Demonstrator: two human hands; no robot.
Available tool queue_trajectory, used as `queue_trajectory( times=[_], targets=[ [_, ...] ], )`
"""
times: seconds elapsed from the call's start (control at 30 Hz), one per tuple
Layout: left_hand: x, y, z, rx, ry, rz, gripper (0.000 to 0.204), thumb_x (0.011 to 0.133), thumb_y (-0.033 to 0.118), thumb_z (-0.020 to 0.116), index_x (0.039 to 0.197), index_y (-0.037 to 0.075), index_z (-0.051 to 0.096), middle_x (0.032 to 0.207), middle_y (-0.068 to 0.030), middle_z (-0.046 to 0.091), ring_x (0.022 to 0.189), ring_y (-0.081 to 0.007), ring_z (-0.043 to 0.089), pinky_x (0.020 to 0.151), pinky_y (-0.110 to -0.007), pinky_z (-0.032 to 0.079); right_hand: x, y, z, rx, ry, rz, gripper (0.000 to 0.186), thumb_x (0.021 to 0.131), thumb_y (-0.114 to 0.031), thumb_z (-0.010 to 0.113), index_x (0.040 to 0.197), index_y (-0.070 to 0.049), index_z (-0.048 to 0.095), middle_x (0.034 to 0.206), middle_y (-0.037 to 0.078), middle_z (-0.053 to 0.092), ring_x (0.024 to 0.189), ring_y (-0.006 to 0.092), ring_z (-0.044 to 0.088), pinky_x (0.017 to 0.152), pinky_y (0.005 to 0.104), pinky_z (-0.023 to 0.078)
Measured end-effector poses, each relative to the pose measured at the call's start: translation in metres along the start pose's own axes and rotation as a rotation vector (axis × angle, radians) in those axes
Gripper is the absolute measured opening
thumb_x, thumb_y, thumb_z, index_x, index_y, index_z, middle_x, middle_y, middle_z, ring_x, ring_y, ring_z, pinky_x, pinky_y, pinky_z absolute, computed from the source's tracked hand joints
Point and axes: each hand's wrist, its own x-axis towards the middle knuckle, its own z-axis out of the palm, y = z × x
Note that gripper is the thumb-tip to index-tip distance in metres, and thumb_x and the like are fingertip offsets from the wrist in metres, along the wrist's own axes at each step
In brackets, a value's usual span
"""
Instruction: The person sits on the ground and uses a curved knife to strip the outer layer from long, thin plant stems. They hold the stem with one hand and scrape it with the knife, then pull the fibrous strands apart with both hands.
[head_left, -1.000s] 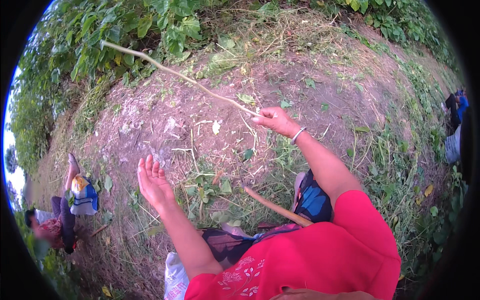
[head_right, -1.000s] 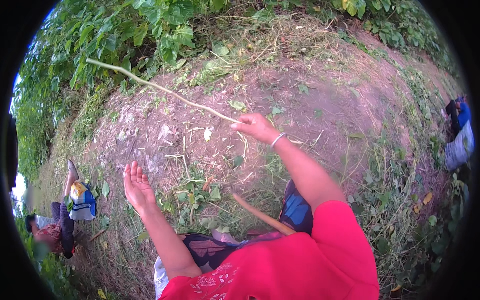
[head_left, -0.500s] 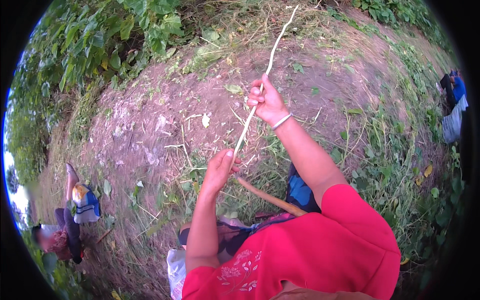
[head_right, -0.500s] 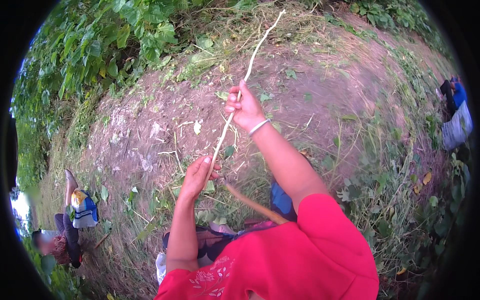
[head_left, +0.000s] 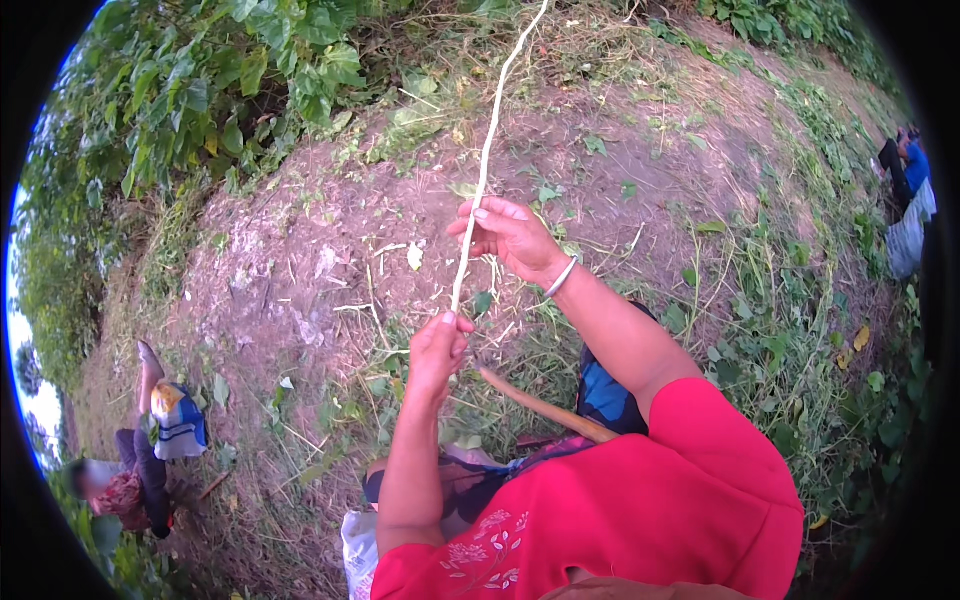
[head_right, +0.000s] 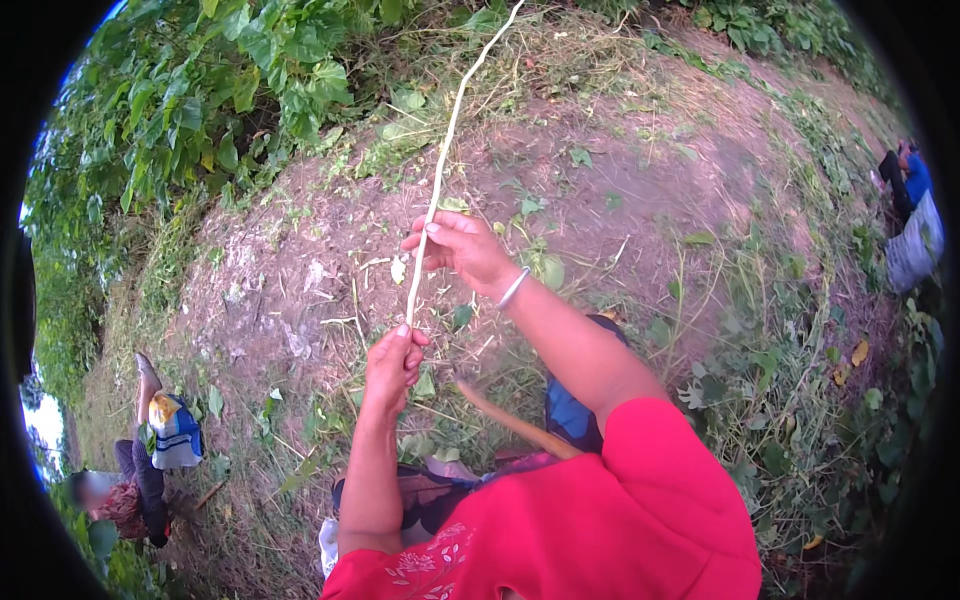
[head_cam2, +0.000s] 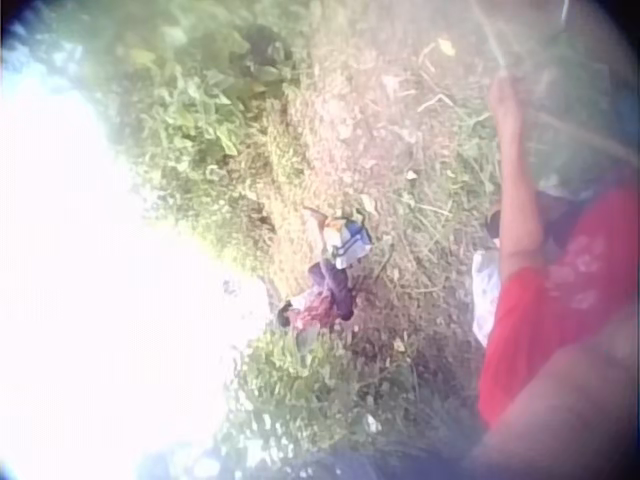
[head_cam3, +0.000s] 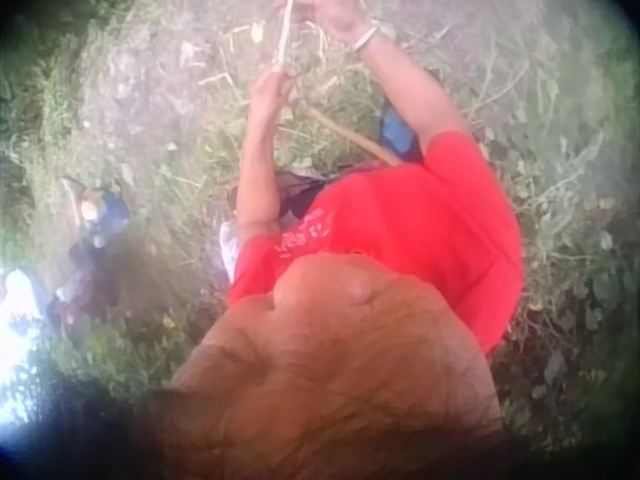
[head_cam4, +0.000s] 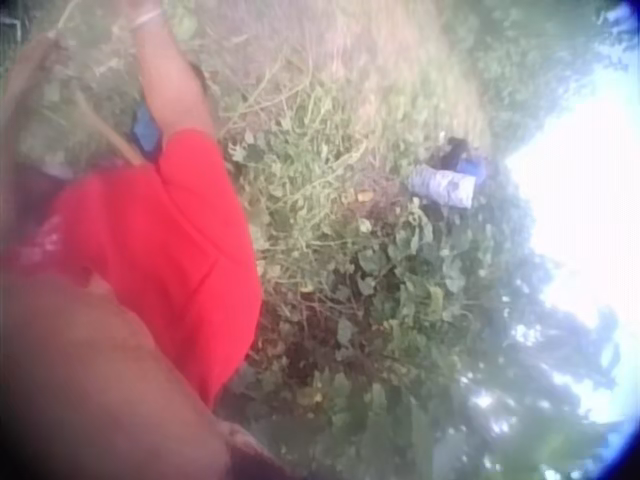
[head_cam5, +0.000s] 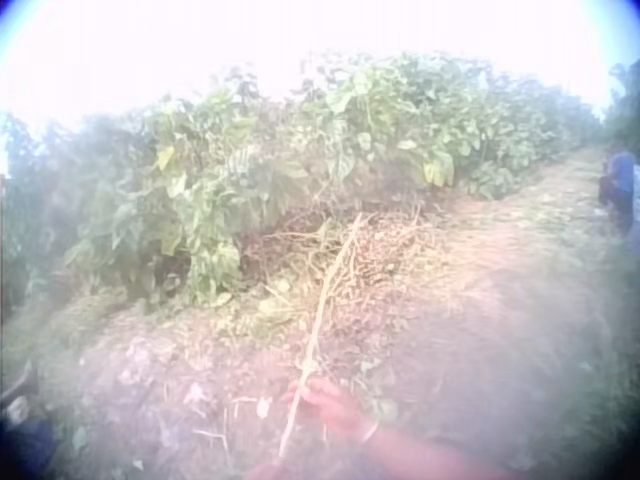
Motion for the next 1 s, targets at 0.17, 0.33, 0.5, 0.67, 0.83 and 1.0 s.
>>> queue_trajectory(
  times=[0.17, 0.33, 0.5, 0.67, 0.83, 1.0],
  targets=[
    [-0.004, 0.005, -0.010, -0.011, -0.039, -0.024, 0.029, 0.096, 0.023, 0.040, 0.087, 0.001, 0.056, 0.055, 0.0050, 0.037, 0.044, -0.0032, 0.027, 0.039, -0.019, 0.021, -0.006, -0.012, 0.001, -0.148, -0.019, 0.030, 0.030, 0.093, -0.017, 0.048, 0.118, 0.000, 0.050, 0.109, 0.017, 0.061, 0.098, 0.0204, 0.062, 0.078, 0.0293, 0.052],
    [-0.008, 0.010, -0.016, -0.054, -0.102, -0.061, 0.028, 0.096, 0.023, 0.041, 0.086, 0.001, 0.056, 0.056, 0.0046, 0.036, 0.044, -0.0031, 0.027, 0.038, -0.019, 0.021, -0.010, -0.016, -0.001, -0.186, -0.087, 0.029, 0.032, 0.092, -0.019, 0.050, 0.118, 0.000, 0.050, 0.109, 0.016, 0.062, 0.097, 0.0206, 0.063, 0.077, 0.0280, 0.052],
    [-0.009, 0.009, -0.017, 0.051, -0.088, -0.020, 0.032, 0.097, 0.026, 0.040, 0.087, 0.000, 0.055, 0.054, 0.0046, 0.034, 0.043, -0.0039, 0.026, 0.038, -0.019, 0.021, -0.012, -0.021, 0.003, -0.243, -0.067, 0.031, 0.029, 0.092, -0.019, 0.051, 0.114, -0.001, 0.053, 0.105, 0.016, 0.064, 0.092, 0.0199, 0.064, 0.074, 0.0279, 0.052],
    [-0.006, 0.000, -0.017, 0.146, -0.043, 0.086, 0.032, 0.096, 0.027, 0.043, 0.086, 0.000, 0.056, 0.054, 0.0048, 0.037, 0.043, -0.0031, 0.027, 0.038, -0.019, 0.021, -0.012, -0.019, 0.004, -0.245, -0.033, -0.004, 0.025, 0.091, -0.017, 0.051, 0.109, 0.000, 0.055, 0.100, 0.016, 0.066, 0.087, 0.0194, 0.066, 0.073, 0.0284, 0.053],
    [-0.004, -0.010, -0.016, 0.163, -0.022, 0.142, 0.030, 0.096, 0.026, 0.044, 0.086, 0.001, 0.058, 0.055, 0.0049, 0.039, 0.043, -0.0022, 0.029, 0.037, -0.018, 0.021, -0.012, -0.017, 0.005, -0.255, -0.009, -0.036, 0.023, 0.090, -0.016, 0.052, 0.106, 0.000, 0.056, 0.096, 0.016, 0.066, 0.085, 0.0189, 0.066, 0.073, 0.0293, 0.054],
    [-0.003, -0.015, -0.014, 0.151, -0.011, 0.180, 0.030, 0.097, 0.027, 0.044, 0.086, 0.002, 0.058, 0.055, 0.0050, 0.039, 0.044, -0.0022, 0.030, 0.038, -0.017, 0.021, -0.010, -0.014, 0.004, -0.224, -0.005, -0.040, 0.023, 0.090, -0.016, 0.053, 0.107, 0.000, 0.055, 0.096, 0.015, 0.066, 0.084, 0.0182, 0.066, 0.074, 0.0295, 0.054]
  ],
)
